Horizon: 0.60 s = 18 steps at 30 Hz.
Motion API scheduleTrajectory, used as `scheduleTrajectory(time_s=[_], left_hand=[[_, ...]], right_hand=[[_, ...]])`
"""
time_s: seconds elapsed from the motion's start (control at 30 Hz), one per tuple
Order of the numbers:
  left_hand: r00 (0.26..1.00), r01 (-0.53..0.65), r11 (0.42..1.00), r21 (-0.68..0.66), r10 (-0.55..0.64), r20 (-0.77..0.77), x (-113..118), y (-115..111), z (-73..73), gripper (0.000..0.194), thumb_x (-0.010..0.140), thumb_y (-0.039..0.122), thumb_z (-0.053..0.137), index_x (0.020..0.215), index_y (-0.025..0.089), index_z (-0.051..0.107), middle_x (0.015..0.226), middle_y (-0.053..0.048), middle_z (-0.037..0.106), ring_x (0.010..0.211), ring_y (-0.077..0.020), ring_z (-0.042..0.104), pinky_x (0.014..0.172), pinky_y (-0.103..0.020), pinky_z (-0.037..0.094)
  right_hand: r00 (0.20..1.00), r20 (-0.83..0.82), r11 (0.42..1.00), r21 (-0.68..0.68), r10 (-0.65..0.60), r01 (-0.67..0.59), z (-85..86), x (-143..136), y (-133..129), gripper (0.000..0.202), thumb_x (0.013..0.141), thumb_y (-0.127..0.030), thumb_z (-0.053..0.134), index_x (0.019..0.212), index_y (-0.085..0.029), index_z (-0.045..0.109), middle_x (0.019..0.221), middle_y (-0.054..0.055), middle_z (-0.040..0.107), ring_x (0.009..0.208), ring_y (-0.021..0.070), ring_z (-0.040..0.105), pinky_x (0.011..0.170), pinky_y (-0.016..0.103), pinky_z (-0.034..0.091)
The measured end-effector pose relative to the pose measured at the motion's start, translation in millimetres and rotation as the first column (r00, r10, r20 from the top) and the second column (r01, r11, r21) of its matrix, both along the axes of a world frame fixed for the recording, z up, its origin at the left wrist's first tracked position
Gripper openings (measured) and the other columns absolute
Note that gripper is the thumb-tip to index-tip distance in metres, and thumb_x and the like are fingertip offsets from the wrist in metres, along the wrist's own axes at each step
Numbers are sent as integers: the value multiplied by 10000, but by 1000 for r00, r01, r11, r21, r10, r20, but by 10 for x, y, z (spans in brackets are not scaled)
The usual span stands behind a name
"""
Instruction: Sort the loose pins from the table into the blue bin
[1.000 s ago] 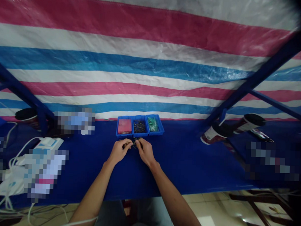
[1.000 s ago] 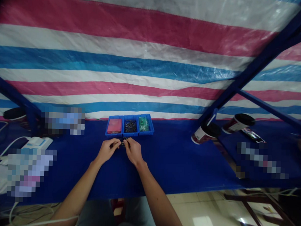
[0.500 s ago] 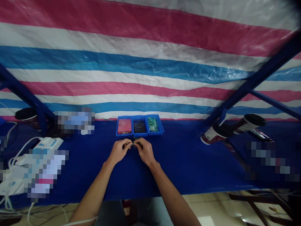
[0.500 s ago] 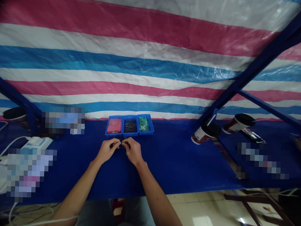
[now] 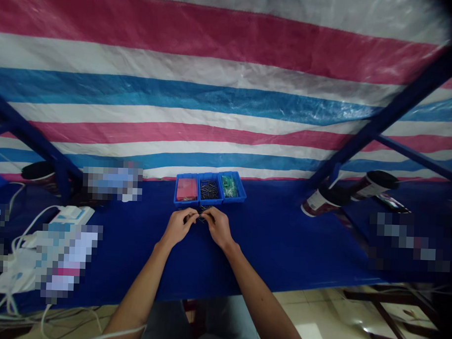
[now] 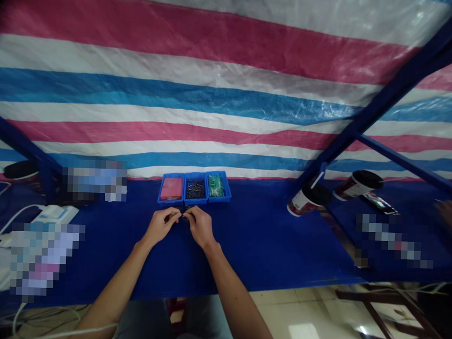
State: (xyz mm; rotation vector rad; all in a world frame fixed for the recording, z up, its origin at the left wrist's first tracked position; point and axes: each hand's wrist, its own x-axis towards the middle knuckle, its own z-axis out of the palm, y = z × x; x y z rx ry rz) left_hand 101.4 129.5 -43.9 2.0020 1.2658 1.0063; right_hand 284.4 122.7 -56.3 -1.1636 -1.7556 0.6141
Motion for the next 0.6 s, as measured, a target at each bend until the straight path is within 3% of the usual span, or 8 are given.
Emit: scheduleTrajectory(time_s=[0.43,0.6], left_hand=[[1000,4,1000,6,-4,-1,-11,8,-16,263,965,357,525,866,174,685,658,2,671,561,-112,552,601,-205,404],[1000,-14,1000,10,14,-9,-13,14,-27,255,967,357,527,875,175,680,665,9,672,558,-110,551,603,-208,397]], right_hand=[[994,95,998,-40,-46,50,42,5,-6,412,1032,-379,430,696,-193,578,655,-3,583,590,129,526,592,239,350],[999,-24,998,-55,-21,20,60,10,-24,199,976,-363,539,953,-199,648,795,10,654,626,132,558,611,237,407]])
